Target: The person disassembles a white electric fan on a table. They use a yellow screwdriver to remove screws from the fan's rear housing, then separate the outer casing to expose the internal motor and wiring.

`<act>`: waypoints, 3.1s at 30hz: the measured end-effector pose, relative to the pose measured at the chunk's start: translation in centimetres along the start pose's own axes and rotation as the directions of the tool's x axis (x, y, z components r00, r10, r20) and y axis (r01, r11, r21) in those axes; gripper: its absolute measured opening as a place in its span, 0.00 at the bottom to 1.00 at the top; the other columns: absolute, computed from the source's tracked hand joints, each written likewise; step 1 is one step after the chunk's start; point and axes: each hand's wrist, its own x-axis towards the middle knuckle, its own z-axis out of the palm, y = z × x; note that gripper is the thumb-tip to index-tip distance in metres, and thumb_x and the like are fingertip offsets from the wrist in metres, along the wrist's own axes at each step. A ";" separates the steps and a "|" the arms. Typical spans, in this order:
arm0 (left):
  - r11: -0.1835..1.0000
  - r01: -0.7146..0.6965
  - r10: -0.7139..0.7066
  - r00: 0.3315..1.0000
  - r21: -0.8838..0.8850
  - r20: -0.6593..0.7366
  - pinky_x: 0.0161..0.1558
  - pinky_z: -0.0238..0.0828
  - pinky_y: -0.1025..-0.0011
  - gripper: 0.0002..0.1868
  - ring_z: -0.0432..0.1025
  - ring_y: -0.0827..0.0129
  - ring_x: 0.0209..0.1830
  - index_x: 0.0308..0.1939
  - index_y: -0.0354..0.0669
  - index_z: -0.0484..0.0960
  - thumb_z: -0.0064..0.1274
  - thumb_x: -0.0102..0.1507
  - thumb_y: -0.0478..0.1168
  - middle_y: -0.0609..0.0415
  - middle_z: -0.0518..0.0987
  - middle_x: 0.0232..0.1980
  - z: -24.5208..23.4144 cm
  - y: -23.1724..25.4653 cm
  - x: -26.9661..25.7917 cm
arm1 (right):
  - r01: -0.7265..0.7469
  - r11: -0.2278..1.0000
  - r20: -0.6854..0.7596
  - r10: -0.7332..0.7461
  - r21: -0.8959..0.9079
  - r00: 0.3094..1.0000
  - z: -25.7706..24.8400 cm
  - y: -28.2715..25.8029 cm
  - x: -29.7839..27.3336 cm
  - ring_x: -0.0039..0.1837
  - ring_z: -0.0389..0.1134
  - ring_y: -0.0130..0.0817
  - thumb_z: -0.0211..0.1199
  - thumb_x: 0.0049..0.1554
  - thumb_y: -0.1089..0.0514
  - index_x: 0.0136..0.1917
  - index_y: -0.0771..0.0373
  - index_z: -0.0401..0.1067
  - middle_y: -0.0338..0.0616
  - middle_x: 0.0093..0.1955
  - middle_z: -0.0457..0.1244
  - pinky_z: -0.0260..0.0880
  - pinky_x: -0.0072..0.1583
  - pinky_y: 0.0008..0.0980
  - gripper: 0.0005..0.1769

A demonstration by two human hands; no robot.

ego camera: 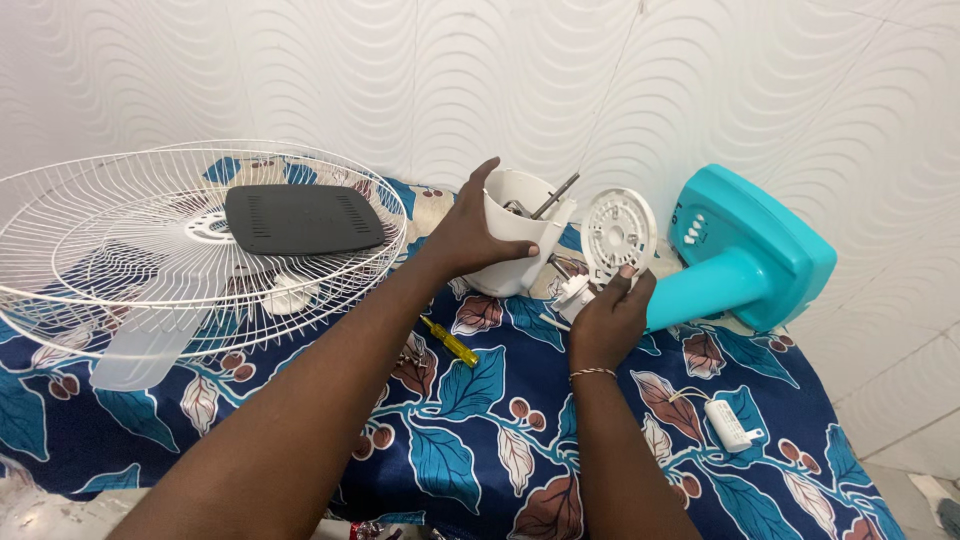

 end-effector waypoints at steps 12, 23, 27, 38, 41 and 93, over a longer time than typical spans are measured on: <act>0.969 -0.182 0.212 0.960 0.168 -0.183 0.72 0.55 0.47 0.49 0.53 0.39 0.79 0.76 0.44 0.57 0.64 0.59 0.57 0.35 0.54 0.79 -0.9 2.7 -2.7 | 0.150 0.883 0.021 -0.178 0.445 0.984 0.0 -0.2 -0.7 0.60 0.68 0.36 0.40 0.78 0.45 0.70 0.71 0.60 0.54 0.60 0.65 0.69 0.63 0.35 0.25; 0.918 -0.366 0.393 0.889 0.154 -0.234 0.71 0.63 0.54 0.30 0.65 0.50 0.72 0.65 0.42 0.74 0.56 0.58 0.40 0.43 0.72 0.68 -2.6 5.4 -7.1 | 0.112 0.914 0.276 -0.231 0.389 0.933 -0.3 -1.3 -1.6 0.42 0.71 0.28 0.44 0.72 0.48 0.59 0.68 0.68 0.45 0.46 0.68 0.69 0.44 0.27 0.21; 0.957 -0.290 0.286 0.932 0.014 -0.224 0.54 0.75 0.63 0.24 0.78 0.58 0.53 0.59 0.39 0.76 0.59 0.62 0.45 0.45 0.82 0.52 -3.3 6.7 -7.4 | 0.233 0.919 0.268 -0.323 0.317 0.908 -0.2 -0.9 -1.9 0.40 0.70 0.33 0.45 0.72 0.49 0.53 0.67 0.69 0.48 0.44 0.64 0.67 0.44 0.33 0.20; 0.989 -0.057 0.104 0.929 0.140 -0.356 0.29 0.75 0.64 0.13 0.80 0.63 0.27 0.51 0.40 0.77 0.55 0.66 0.42 0.48 0.82 0.31 -9.3 10.1 -5.3 | 0.535 0.840 0.254 -0.538 0.084 0.804 -0.3 -1.1 -1.6 0.55 0.62 0.45 0.45 0.70 0.40 0.52 0.61 0.72 0.45 0.47 0.67 0.54 0.65 0.49 0.24; 0.982 0.088 -0.013 0.916 0.168 -0.402 0.28 0.73 0.63 0.15 0.79 0.59 0.22 0.55 0.40 0.75 0.53 0.65 0.40 0.44 0.82 0.27 -13.0 10.7 -4.9 | 0.528 0.849 0.243 -0.517 0.023 0.821 -0.4 -1.4 -1.8 0.58 0.61 0.46 0.46 0.71 0.42 0.52 0.60 0.72 0.46 0.48 0.67 0.51 0.66 0.50 0.22; 0.974 0.148 -0.131 0.986 -0.172 0.105 0.68 0.65 0.56 0.74 0.65 0.44 0.73 0.81 0.37 0.44 0.73 0.43 0.62 0.28 0.64 0.74 -0.9 -2.6 -3.4 | 0.367 0.890 0.281 -0.292 -0.269 0.914 1.2 -1.1 -1.9 0.72 0.57 0.56 0.70 0.53 0.44 0.68 0.64 0.61 0.57 0.67 0.57 0.52 0.66 0.60 0.38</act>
